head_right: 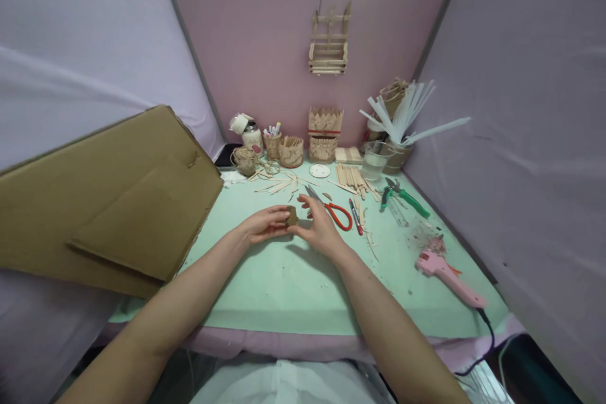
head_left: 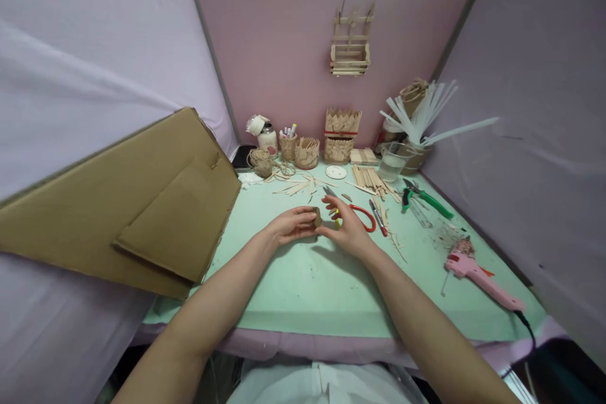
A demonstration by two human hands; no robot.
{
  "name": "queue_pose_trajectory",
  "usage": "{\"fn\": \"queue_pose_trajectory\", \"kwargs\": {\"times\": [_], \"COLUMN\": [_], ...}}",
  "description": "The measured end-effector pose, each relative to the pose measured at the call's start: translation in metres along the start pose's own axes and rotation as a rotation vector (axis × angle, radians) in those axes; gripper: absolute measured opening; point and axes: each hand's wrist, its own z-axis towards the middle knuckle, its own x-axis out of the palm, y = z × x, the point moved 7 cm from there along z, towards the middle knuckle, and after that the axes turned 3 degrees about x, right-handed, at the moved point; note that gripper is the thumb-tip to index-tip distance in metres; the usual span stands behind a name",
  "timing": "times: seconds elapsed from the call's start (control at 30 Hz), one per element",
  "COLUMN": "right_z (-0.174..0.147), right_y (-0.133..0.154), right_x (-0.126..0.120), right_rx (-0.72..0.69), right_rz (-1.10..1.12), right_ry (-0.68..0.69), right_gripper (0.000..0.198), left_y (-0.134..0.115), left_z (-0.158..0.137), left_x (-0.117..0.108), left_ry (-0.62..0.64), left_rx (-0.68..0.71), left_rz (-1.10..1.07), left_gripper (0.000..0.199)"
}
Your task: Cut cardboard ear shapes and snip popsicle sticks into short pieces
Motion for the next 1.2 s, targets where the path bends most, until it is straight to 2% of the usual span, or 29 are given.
{"fn": "queue_pose_trajectory", "kwargs": {"times": [0.07, 0.2, 0.33, 0.4, 0.47, 0.53, 0.7, 0.83, 1.0, 1.2], "right_z": [-0.001, -0.002, -0.001, -0.001, -0.001, -0.001, -0.001, 0.001, 0.004, 0.006], "right_y": [0.003, -0.002, -0.009, -0.011, -0.013, -0.015, -0.017, -0.025, -0.035, -0.039], "right_x": [0.006, 0.012, 0.013, 0.014, 0.015, 0.017, 0.022, 0.02, 0.012, 0.003], "right_rx": [-0.019, -0.004, 0.031, 0.054, 0.08, 0.099, 0.123, 0.142, 0.143, 0.115], "right_rz": [0.068, 0.185, 0.248, 0.255, 0.255, 0.251, 0.226, 0.175, 0.061, -0.102], "right_ry": [0.035, 0.064, 0.076, 0.08, 0.085, 0.094, 0.118, 0.11, 0.115, 0.104], "right_gripper": [0.073, 0.068, 0.066, 0.066, 0.068, 0.068, 0.064, 0.07, 0.073, 0.057], "left_y": [0.003, 0.002, -0.004, -0.012, -0.023, -0.03, -0.027, -0.024, -0.029, -0.038], "left_z": [0.0, 0.001, -0.002, -0.004, -0.007, -0.01, -0.005, 0.004, 0.01, 0.004], "left_x": [0.002, 0.001, -0.001, 0.002, 0.005, 0.009, 0.015, 0.004, -0.014, -0.018], "left_ry": [0.006, -0.017, -0.023, 0.02, 0.066, 0.1, 0.146, 0.099, 0.044, 0.049], "left_rx": [0.001, 0.014, 0.018, 0.092, 0.233, 0.352, 0.467, 0.474, 0.446, 0.446], "left_rz": [0.019, 0.045, 0.09, 0.161, 0.293, 0.434, 0.672, 0.712, 0.725, 0.758], "left_gripper": [0.034, 0.032, 0.043, 0.056, 0.071, 0.078, 0.058, 0.047, 0.052, 0.064]}}
